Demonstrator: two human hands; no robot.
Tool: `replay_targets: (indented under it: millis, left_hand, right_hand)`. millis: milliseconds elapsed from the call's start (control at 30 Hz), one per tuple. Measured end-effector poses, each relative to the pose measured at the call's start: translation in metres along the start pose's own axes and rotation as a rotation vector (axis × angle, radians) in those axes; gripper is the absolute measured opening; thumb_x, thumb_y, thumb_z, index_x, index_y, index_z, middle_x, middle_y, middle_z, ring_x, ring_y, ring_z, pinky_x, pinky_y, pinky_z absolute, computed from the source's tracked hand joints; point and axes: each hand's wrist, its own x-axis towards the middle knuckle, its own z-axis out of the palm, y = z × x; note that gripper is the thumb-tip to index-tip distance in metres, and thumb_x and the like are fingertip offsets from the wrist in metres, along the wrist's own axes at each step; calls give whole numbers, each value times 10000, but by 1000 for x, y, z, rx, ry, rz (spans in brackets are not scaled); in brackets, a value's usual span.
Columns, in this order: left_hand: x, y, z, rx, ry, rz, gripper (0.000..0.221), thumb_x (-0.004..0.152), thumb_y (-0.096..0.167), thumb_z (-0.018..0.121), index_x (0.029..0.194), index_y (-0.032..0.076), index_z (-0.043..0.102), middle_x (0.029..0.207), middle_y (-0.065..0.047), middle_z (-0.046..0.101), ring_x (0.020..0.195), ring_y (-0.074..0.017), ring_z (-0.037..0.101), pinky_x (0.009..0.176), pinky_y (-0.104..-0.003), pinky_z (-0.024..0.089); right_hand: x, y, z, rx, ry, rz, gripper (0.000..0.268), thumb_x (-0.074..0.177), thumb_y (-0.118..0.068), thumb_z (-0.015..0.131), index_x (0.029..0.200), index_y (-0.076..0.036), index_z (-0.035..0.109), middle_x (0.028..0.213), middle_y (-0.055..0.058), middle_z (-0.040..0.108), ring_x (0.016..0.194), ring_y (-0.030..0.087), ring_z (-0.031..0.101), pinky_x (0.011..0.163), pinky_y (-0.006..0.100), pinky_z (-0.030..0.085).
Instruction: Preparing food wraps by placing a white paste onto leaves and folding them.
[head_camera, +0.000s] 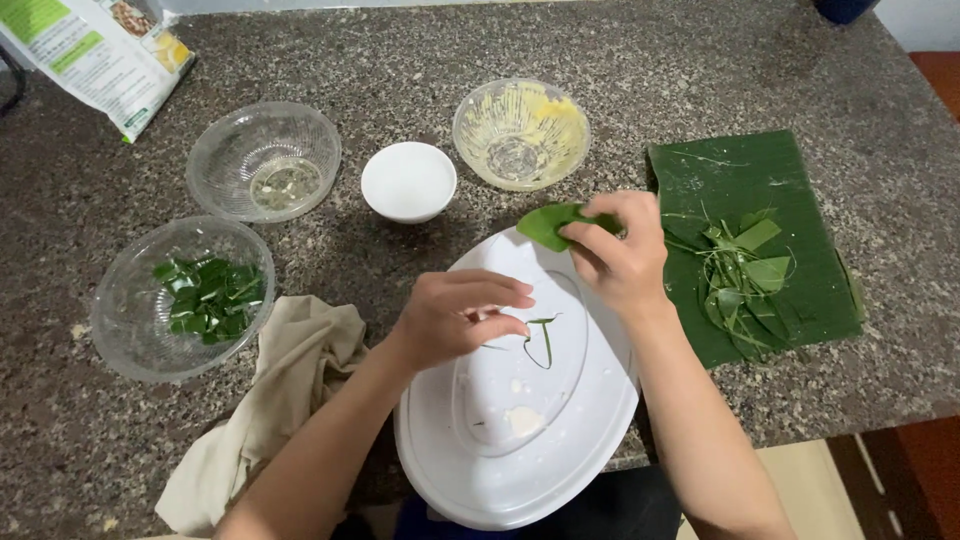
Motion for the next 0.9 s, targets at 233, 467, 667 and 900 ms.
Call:
replay_targets:
  millis: [233, 467, 667, 900]
  left_hand:
    - [-2, -16, 11, 336, 144, 161, 426, 669, 78, 812, 1064, 111, 658, 1105, -123, 617, 809, -223, 636, 610, -282, 557]
    - [-7, -29, 1, 642, 295, 303, 98, 821, 104, 690, 854, 192, 718, 808, 71, 680, 707, -119, 620, 722, -231, 497]
    - [0, -9, -6, 437, 355, -51, 37, 804, 153, 723, 840, 149, 727, 658, 18, 689, 574, -109, 656, 595, -205, 529]
    - [2, -5, -11, 416, 303, -30, 122, 851, 69, 658, 967, 81, 697, 774, -79, 694, 684, -232, 680, 591, -306, 541]
  right_hand:
    - [-1, -8, 4, 29, 80, -62, 132, 833, -123, 689, 703, -133, 705, 753, 67, 462, 690, 258, 435, 667, 411, 452]
    - [0, -27, 18, 255, -22, -55, 173, 864, -204, 649, 774, -80, 729, 774, 104, 580, 685, 296, 487, 658, 434, 463]
    - [0, -24, 22, 310, -76, 5, 146, 864, -157, 657, 773, -47, 691, 768, 116, 616, 672, 305, 548, 639, 395, 492]
    - [-10, -22, 24, 465, -146, 329, 184, 872, -108, 660, 714, -14, 667, 682, 129, 630, 592, 313, 581, 569, 389, 492]
